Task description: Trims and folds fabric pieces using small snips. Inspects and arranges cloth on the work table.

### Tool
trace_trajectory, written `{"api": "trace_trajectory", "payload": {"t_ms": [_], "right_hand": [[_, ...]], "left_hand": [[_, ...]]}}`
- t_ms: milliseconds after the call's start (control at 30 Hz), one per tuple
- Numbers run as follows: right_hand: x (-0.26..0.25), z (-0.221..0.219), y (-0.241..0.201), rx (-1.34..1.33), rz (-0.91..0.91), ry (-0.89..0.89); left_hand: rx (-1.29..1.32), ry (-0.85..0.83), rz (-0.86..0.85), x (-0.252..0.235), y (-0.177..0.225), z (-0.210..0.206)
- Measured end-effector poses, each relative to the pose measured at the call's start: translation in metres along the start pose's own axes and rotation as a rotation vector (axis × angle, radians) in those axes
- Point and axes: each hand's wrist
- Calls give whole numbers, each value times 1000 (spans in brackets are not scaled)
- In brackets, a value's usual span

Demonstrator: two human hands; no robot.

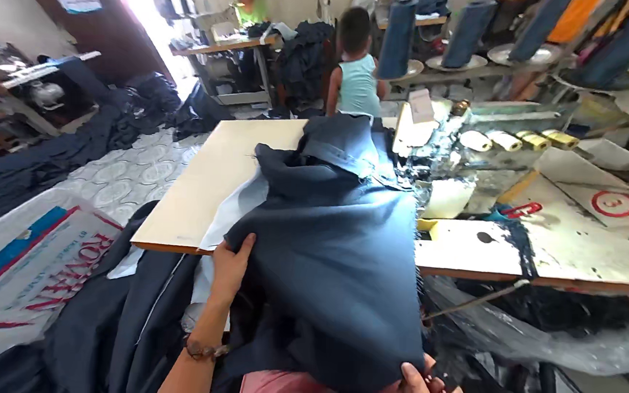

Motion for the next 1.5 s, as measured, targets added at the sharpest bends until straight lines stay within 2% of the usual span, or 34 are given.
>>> {"api": "trace_trajectory", "payload": {"t_ms": [300, 567, 800, 1033, 1100, 1167, 1233, 1267, 1300, 1367, 1433, 1500], "right_hand": [[-8, 7, 5, 76, 9, 62], [-84, 24, 6, 133, 122, 59], [-152, 26, -18, 184, 229, 61], [-188, 17, -40, 145, 221, 103], [-192, 16, -42, 118, 225, 114], [-187, 15, -41, 79, 214, 95], [-168, 12, -35, 99, 178, 52], [-152, 8, -28, 117, 147, 34], [-135, 4, -18, 128, 97, 28], [-100, -5, 13, 102, 3, 22], [-69, -13, 46, 32, -25, 22], [-44, -17, 65, -36, -33, 7]], "left_hand": [[26, 15, -70, -9, 5, -5], [-8, -48, -74, -74, 25, -27], [-86, -127, -18, -145, 38, -44], [-168, -271, -19, -176, 41, -43], [-304, -334, 60, -166, 45, -34], [-618, -343, 107, -143, 55, -25], [-859, -376, 58, -95, 81, -26], [-894, -422, -45, -63, 92, -31], [-880, -493, -194, -29, 98, -41], [-690, -688, -460, 36, 94, -72], [-501, -885, -469, 77, 83, -106], [-442, -905, -406, 91, 66, -134]]}}
Point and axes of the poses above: each hand's wrist, its own x-axis away from the middle knuckle, its own z-axis out of the back of the hand, y = z × x, and after that the axes turned 15 degrees about -y, right-handed
